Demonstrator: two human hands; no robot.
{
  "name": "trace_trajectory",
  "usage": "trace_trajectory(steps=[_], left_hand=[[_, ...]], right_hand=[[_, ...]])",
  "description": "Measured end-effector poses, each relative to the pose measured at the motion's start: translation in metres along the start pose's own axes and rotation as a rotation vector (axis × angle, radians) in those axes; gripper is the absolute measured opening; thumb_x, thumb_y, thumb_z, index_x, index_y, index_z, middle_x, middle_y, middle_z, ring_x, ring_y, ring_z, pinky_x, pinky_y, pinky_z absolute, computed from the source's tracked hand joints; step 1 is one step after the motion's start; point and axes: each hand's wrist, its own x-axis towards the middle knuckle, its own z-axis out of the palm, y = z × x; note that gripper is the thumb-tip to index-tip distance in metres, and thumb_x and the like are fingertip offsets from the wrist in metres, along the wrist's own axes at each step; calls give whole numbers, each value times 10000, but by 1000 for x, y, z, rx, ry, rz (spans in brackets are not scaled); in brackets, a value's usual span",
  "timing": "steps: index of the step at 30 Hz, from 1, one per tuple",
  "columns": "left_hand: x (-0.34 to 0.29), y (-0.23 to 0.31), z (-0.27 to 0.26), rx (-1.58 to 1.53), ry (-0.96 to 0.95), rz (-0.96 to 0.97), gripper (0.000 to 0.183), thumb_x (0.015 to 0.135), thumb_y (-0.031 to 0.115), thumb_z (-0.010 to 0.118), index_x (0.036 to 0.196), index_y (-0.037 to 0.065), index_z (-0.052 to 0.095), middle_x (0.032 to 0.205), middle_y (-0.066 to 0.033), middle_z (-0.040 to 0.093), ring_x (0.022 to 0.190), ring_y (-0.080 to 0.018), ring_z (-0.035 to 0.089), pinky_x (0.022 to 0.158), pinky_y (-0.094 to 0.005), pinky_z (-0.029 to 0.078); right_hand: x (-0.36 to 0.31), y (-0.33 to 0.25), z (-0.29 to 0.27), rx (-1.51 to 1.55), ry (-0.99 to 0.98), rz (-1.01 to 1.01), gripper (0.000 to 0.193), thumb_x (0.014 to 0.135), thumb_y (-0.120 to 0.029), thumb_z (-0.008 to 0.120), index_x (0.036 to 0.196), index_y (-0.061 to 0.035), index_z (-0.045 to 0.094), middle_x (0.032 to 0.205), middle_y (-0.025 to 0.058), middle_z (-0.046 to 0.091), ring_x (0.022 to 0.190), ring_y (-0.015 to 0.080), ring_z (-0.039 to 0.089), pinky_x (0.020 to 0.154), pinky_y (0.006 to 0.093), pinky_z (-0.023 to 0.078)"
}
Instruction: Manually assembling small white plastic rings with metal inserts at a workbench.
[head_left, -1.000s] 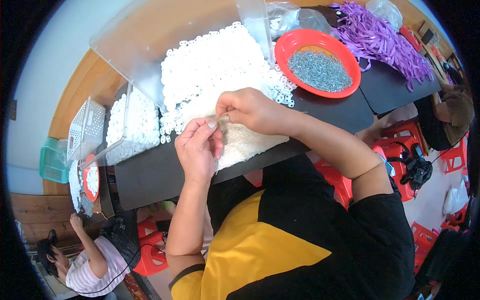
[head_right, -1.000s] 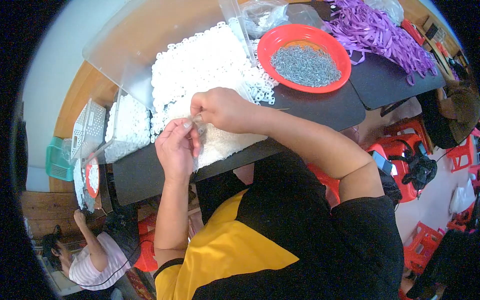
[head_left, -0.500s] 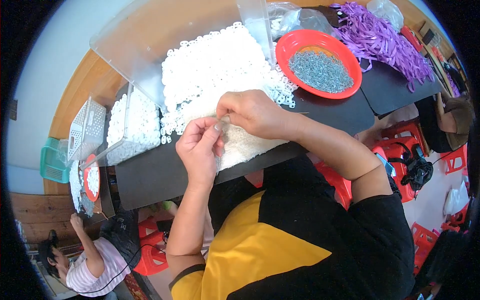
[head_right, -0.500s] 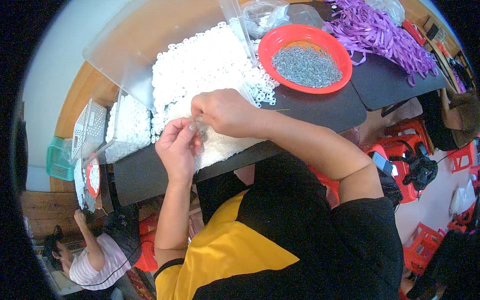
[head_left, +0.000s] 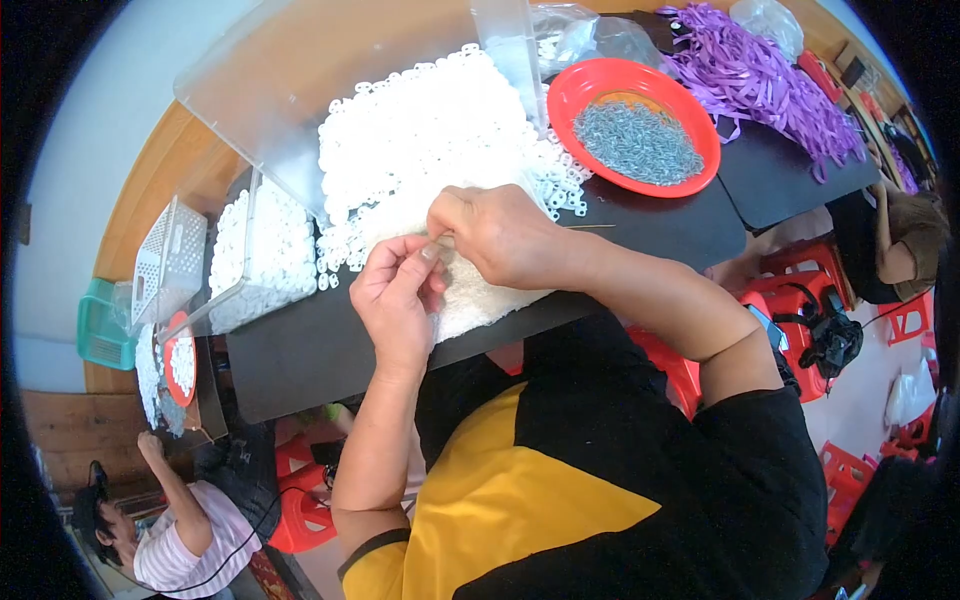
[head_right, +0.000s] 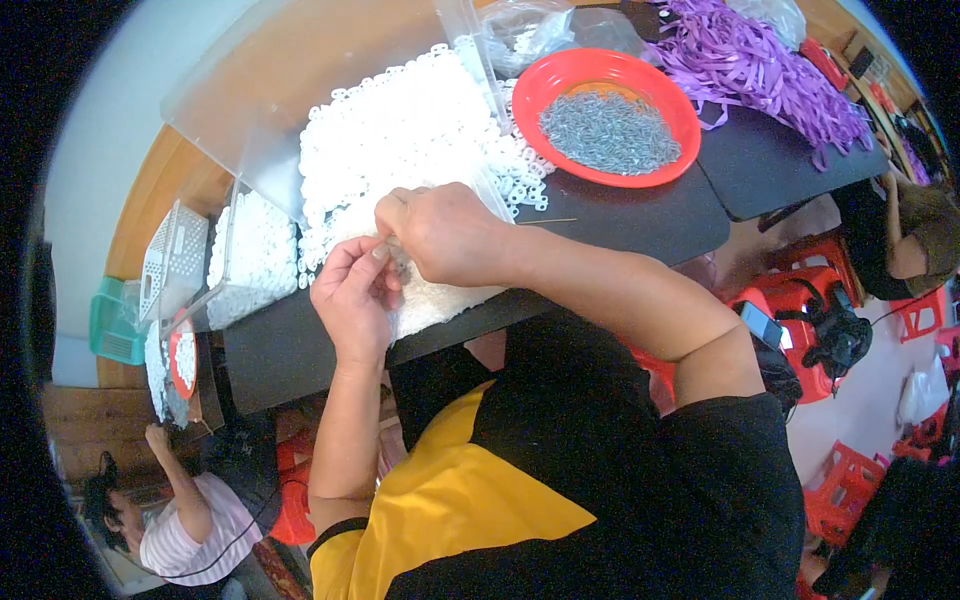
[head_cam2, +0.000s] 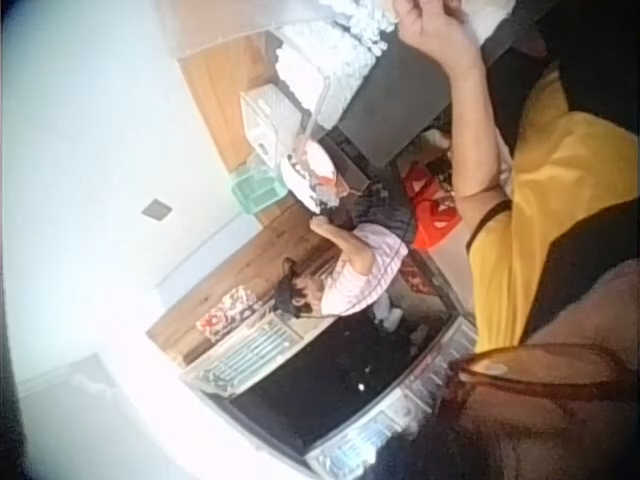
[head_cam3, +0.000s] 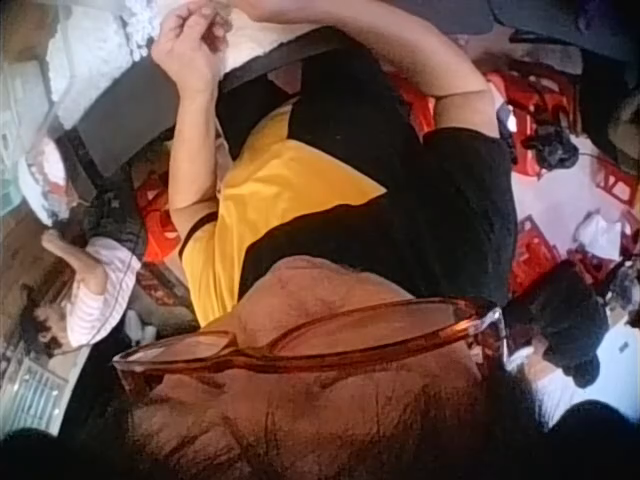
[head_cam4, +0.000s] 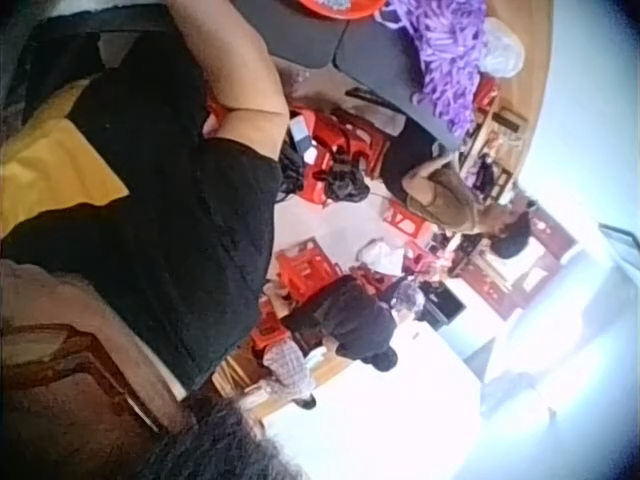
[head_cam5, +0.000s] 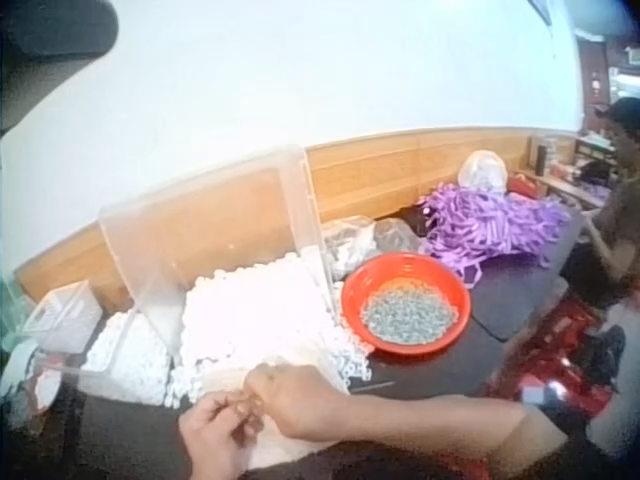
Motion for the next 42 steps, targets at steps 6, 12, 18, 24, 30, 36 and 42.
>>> trace_trajectory(steps=[6, 12, 18, 24, 30, 36, 42], left_hand=[[8, 10, 0, -13, -41, -86, 77, 868, 60, 601, 879, -12, 626, 678, -39, 596, 529, -84, 512, 452, -205, 370], [21, -4, -16, 154, -45, 51, 64, 874, 42, 595, 881, -14, 625, 699, -8, 581, 569, -66, 491, 513, -197, 378], [20, -11, -24, 252, -77, 109, 57, 884, 12, 573, 889, -27, 614, 730, -8, 586, 587, -64, 494, 532, -210, 396], [13, 26, -17, -141, -173, -239, 95, 910, 48, 562, 936, -41, 588, 714, -67, 598, 522, -113, 511, 440, -222, 356], [11, 23, -33, -402, -283, -326, 121, 919, 65, 556, 943, -52, 579, 721, -90, 599, 514, -134, 515, 426, -229, 354], [14, 21, -39, -326, -207, -273, 122, 909, 82, 583, 932, -36, 604, 750, -79, 603, 554, -146, 544, 455, -253, 384], [16, -5, -30, 798, -249, 454, 81, 824, 87, 642, 868, 19, 635, 771, -119, 584, 689, -242, 613, 595, -358, 469]], right_hand=[[1, 3, -1, -36, 23, -5, 159, 782, -100, 567, 934, -55, 550, 883, 139, 622, 808, 347, 622, 681, 441, 471], [10, 23, -22, -175, 346, 140, 98, 827, -66, 613, 924, -61, 624, 866, 114, 646, 814, 308, 637, 671, 396, 495], [7, 10, -22, -53, 212, 17, 177, 791, -33, 625, 965, -65, 634, 855, 105, 616, 787, 299, 624, 663, 364, 489], [11, -9, -3, 197, 127, -108, 197, 779, -10, 626, 969, -53, 652, 833, 106, 599, 756, 277, 616, 657, 338, 482], [19, -15, -5, 338, 85, -51, 102, 789, -32, 640, 888, -30, 665, 796, 106, 617, 720, 259, 624, 634, 319, 479], [29, -20, 3, -56, 155, -208, 74, 794, -41, 639, 858, -8, 651, 785, 124, 634, 685, 259, 624, 622, 311, 477], [41, -10, -1, 400, 38, 242, 82, 785, -22, 629, 848, 25, 650, 705, 78, 639, 656, 132, 603, 604, 280, 465]])
